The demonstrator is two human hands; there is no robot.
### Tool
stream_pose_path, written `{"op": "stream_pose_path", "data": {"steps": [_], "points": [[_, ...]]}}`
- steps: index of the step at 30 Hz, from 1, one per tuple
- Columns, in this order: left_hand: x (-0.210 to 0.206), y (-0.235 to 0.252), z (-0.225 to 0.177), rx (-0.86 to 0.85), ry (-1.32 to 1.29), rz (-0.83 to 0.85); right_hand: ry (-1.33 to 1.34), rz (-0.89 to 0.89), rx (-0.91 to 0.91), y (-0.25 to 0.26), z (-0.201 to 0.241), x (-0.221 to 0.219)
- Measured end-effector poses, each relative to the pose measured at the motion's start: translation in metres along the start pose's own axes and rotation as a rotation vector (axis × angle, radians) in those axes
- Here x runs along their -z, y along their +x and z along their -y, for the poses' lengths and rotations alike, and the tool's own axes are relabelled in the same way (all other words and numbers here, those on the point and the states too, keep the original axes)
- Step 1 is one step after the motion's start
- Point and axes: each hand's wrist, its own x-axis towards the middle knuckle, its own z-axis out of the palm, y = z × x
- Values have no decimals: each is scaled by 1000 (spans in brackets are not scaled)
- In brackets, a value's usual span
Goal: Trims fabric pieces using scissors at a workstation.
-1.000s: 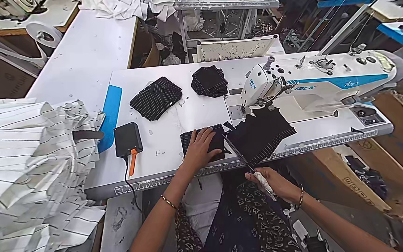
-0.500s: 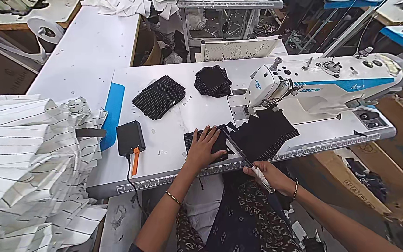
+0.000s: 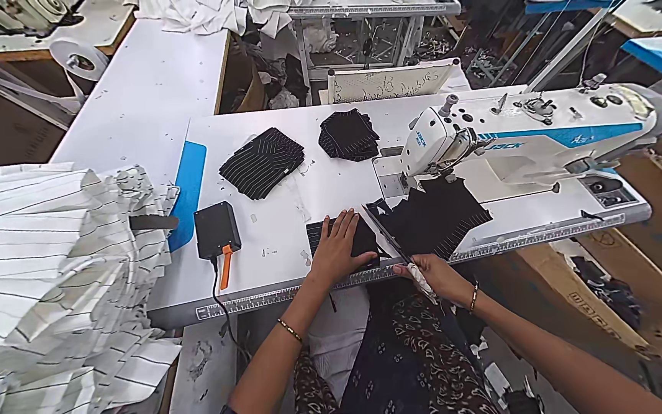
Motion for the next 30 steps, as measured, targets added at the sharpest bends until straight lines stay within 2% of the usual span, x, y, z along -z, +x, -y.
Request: {"op": "stream_pose_path", "data": {"steps": [2, 4, 7, 11, 13, 15, 17, 18, 21, 23, 26, 30], "points": [[-5, -1, 2, -12, -18, -62, 144, -4, -4, -3, -1, -4], [-13, 1, 6, -44, -60, -204, 387, -24, 3, -7, 1, -8], [-9, 4, 9, -2, -122, -302, 780, -155, 39, -11, -1, -18], [18, 3, 12, 111, -172, -204, 1214, -527, 116, -28, -12, -49], [27, 4, 17, 139, -192, -132, 1288, -695, 165, -44, -25, -74], [35, 5, 14, 175, -173, -60, 1284, -774, 204, -60, -41, -95], [39, 6, 6, 198, -190, -54, 1252, -761, 251, -70, -54, -102], [39, 6, 4, 205, -245, -106, 1209, -737, 278, -73, -56, -97], [28, 9, 1, 309, -522, -331, 1147, -651, 312, -71, -47, -62], [19, 9, -2, 418, -778, -412, 1177, -588, 296, -64, -39, -40], [15, 1, -11, 542, -1066, -413, 1110, -435, 299, -55, -40, -31], [10, -10, -18, 533, -1084, -388, 852, -190, 226, -56, -50, -48]]}}
